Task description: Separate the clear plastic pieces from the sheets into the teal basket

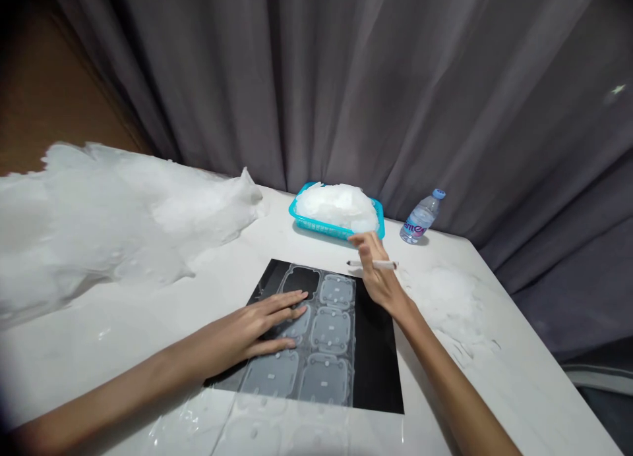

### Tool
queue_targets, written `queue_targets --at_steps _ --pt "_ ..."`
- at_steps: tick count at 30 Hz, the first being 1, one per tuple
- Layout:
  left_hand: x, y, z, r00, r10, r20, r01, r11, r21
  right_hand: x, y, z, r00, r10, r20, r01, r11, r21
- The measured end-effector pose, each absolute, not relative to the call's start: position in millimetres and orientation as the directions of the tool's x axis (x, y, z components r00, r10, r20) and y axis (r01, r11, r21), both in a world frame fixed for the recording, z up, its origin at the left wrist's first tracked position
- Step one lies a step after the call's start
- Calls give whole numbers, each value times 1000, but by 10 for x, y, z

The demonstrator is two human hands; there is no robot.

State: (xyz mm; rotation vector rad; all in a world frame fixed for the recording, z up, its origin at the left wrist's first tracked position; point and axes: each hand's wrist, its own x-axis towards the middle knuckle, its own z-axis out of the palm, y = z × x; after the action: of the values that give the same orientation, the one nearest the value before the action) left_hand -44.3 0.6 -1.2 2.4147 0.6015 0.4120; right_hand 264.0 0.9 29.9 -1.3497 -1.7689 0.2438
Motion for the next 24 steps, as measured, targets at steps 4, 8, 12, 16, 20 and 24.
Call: queue_targets --at_steps 4,8,12,16,20,24 --pt "-417 -6 49 848 518 112 361 -719 593 2739 -410 98 -22 960 277 406 262 -876" --pt "-333 -10 85 826 553 110 402 -715 572 2740 -625 72 29 978 208 383 181 -906" --pt "-207 70 89 790 585 185 406 -724 557 2719 -688 118 -40 993 115 417 121 -901" --pt "-34 221 133 772 596 222 421 -740 524 2734 -675 62 -84 992 92 452 120 -884" --pt "174 272 119 790 566 233 390 -759 522 2747 -668 -7 -81 991 105 447 130 -885" --pt "320 233 24 817 524 241 368 -796 480 2753 -663 -28 -99 986 134 444 165 -881"
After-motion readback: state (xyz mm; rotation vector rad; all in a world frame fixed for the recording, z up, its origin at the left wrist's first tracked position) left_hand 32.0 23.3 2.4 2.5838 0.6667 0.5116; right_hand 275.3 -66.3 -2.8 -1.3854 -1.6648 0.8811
